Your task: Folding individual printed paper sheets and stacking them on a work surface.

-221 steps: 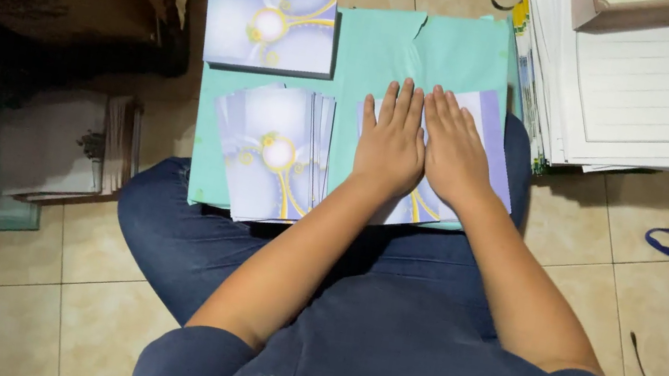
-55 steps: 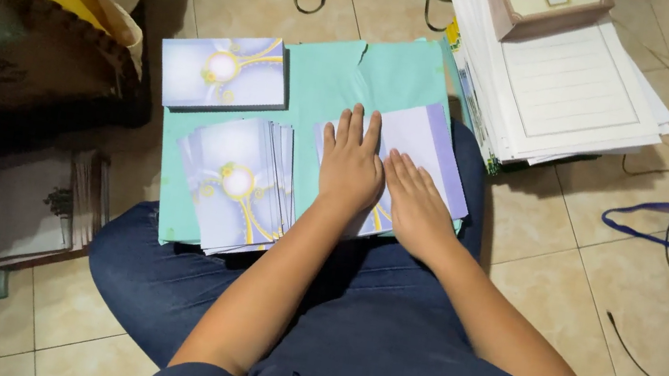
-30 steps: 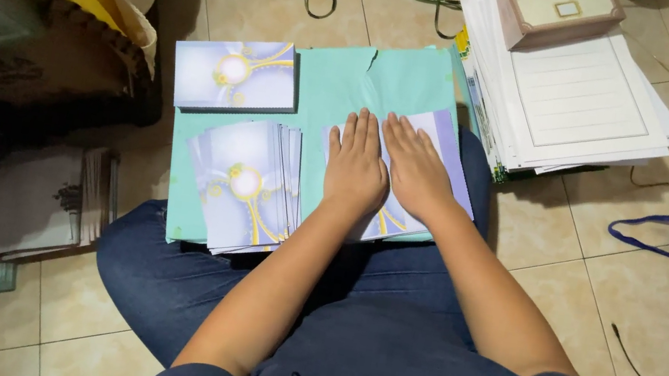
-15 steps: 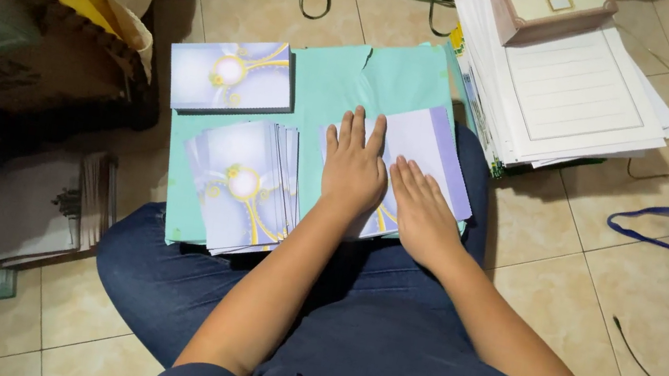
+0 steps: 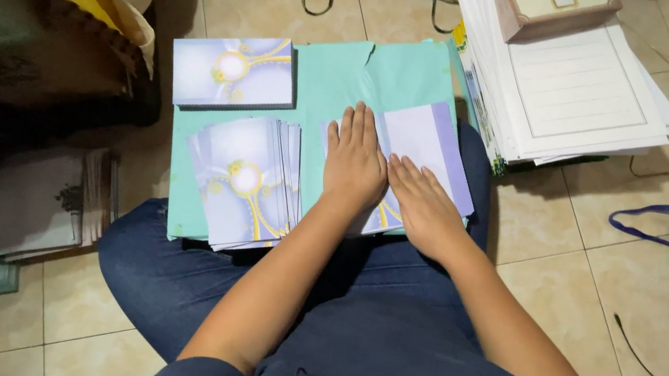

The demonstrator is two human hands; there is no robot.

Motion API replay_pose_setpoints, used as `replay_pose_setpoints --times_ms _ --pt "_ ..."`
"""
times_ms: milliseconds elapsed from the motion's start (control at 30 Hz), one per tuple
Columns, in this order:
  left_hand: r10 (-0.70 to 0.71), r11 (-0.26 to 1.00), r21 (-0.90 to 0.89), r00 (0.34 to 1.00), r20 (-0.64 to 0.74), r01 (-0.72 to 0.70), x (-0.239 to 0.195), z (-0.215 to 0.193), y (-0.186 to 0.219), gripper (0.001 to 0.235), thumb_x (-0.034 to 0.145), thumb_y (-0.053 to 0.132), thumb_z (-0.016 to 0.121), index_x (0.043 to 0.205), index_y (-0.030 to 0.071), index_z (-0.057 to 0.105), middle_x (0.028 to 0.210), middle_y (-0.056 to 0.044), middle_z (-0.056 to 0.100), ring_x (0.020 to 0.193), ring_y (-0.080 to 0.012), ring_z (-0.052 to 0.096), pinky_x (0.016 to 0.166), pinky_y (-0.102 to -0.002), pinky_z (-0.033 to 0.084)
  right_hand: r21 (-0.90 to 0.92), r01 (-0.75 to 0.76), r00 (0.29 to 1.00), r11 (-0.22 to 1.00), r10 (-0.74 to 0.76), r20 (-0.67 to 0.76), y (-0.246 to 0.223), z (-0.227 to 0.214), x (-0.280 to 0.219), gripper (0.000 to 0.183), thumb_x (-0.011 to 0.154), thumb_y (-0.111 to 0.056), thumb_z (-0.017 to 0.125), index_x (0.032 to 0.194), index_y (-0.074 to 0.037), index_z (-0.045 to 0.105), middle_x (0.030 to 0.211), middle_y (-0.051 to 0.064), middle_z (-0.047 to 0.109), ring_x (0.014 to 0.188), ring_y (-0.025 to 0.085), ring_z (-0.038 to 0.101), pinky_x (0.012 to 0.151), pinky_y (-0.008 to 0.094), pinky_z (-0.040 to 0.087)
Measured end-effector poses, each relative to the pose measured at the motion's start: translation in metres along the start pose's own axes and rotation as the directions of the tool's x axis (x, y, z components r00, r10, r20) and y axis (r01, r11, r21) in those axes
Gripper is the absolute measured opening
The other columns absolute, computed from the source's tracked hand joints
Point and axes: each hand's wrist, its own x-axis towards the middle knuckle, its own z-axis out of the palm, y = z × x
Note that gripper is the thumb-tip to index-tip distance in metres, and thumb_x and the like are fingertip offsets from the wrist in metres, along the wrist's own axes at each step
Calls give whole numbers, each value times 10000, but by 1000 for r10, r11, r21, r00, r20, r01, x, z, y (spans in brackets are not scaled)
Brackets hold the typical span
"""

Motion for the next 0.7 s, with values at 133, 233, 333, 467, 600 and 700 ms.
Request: replay_pose_setpoints --times_ms 133,233,333,467,600,700 --pt "9 1000 6 1000 8 -9 -3 -4 1 649 1011 218 273 1607 -26 194 1681 -236 185 1562 -383 141 1245 -539 94 9 -5 1000 1000 5 6 -1 1 -3 594 1005 -54 345 1598 -73 317 1668 101 302 1531 278 268 1231 465 171" --pt "6 1000 6 999 45 -7 -5 -9 2 663 1003 243 264 1624 25 181 1687 -226 160 1566 -386 114 1244 -553 78 -68 -22 999 997 20 -33 9 6 26 599 993 -60 380 1589 -72 328 1658 111 320 1530 276 279 1228 474 203" --pt "10 1000 -15 999 32 -10 -4 -7 2 646 1009 238 261 1617 28 205 1679 -223 183 1562 -390 128 1243 -549 91 -130 -31 994 991 16 -108 15 0 61 601 972 -44 419 1570 -18 365 1621 170 381 1510 309 329 1222 479 233" --pt "-2 1000 -5 999 36 3 -1 -4 0 638 1015 230 247 1615 16 205 1683 -218 180 1565 -375 130 1249 -535 88 -57 -41 993 998 34 -111 9 -12 73 571 994 -46 368 1562 5 372 1633 183 357 1522 314 305 1233 478 201" --pt "-13 1000 -18 999 29 13 -1 0 0 635 1023 244 220 1612 4 196 1682 -211 182 1567 -368 128 1251 -530 87 -123 -38 994 992 26 -103 6 1 39 567 994 -74 398 1557 -4 385 1622 184 374 1513 324 322 1221 478 234" --pt "-11 1000 -14 1000 2 11 -3 -1 1 643 1012 218 245 1603 -30 193 1678 -234 189 1563 -379 141 1250 -525 94 -23 -55 997 998 54 -57 -12 -4 0 576 994 -42 352 1567 9 345 1634 204 336 1513 345 300 1220 493 205"
